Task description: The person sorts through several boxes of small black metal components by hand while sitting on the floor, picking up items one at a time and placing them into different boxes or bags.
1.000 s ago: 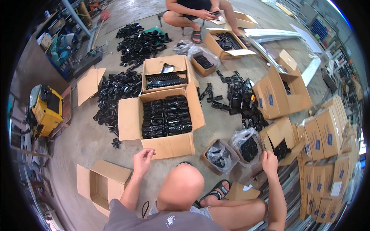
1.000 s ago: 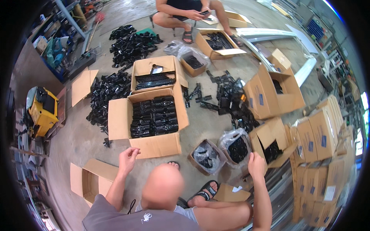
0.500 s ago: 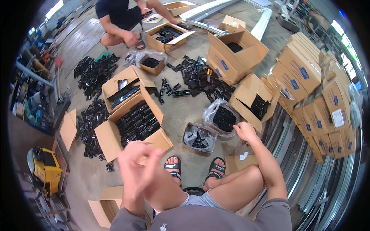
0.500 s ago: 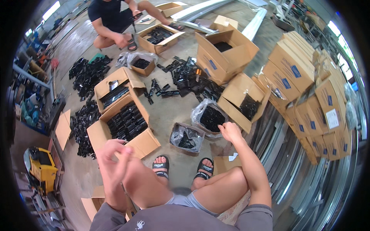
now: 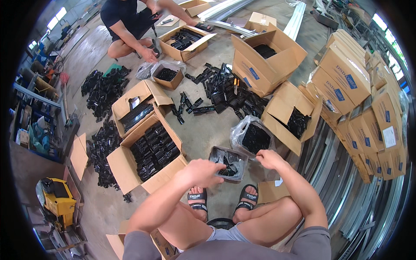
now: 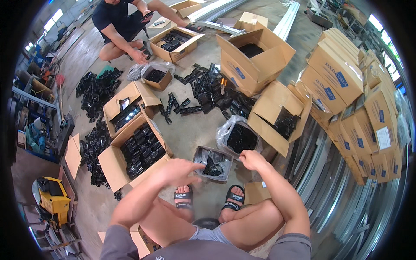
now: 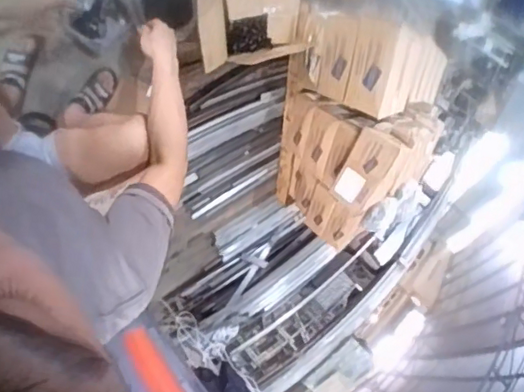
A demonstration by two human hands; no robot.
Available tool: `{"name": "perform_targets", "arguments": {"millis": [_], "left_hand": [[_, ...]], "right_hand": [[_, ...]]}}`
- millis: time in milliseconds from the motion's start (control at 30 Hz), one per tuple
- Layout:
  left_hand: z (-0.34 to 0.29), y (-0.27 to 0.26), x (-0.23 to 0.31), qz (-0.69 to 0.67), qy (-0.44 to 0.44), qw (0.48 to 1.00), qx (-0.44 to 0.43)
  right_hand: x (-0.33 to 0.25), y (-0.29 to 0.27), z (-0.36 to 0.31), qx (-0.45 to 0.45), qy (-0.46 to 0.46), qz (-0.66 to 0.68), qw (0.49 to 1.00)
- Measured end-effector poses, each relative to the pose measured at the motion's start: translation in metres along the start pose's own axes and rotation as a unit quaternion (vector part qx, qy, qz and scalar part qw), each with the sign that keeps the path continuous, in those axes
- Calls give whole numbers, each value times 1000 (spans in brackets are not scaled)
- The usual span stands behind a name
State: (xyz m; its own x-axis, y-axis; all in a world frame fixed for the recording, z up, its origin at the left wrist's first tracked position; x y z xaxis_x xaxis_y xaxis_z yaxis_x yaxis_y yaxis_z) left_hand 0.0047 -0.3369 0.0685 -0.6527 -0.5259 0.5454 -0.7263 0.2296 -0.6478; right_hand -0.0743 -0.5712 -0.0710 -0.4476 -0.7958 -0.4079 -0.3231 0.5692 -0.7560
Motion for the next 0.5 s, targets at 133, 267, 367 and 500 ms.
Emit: {"name": "perform_targets", "arguments": {"millis": [133,267,367,500], "left_hand": [[82,-7,-100,38,-104,993,35],[170,-18,-207,64,-254,962,74],[222,-33,-255,46,-308,936,165],[269,-39,-308,146,-298,895,299]], "right_hand": [[-30,-3,1,-44,-23,65,997],[-41,-3,10,-44,-50,75,995],[-57,-20,5,-39,-62,115,991],[-68,-22,0,-67,-50,161,983]]}}
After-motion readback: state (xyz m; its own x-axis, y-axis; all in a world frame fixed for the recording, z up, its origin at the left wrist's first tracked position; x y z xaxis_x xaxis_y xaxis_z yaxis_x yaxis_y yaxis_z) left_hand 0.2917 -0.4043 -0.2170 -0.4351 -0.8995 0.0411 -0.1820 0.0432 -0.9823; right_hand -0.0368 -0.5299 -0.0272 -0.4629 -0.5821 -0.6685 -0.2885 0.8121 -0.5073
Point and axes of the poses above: each hand's wrist, its own z-axis towards the middle knuckle, its own y-axis out of the palm, x = y × z, the point moved 10 cm from there along z, towards the middle knuckle, and after that the axes turned 5 degrees about -z, right-handed, at the moved point
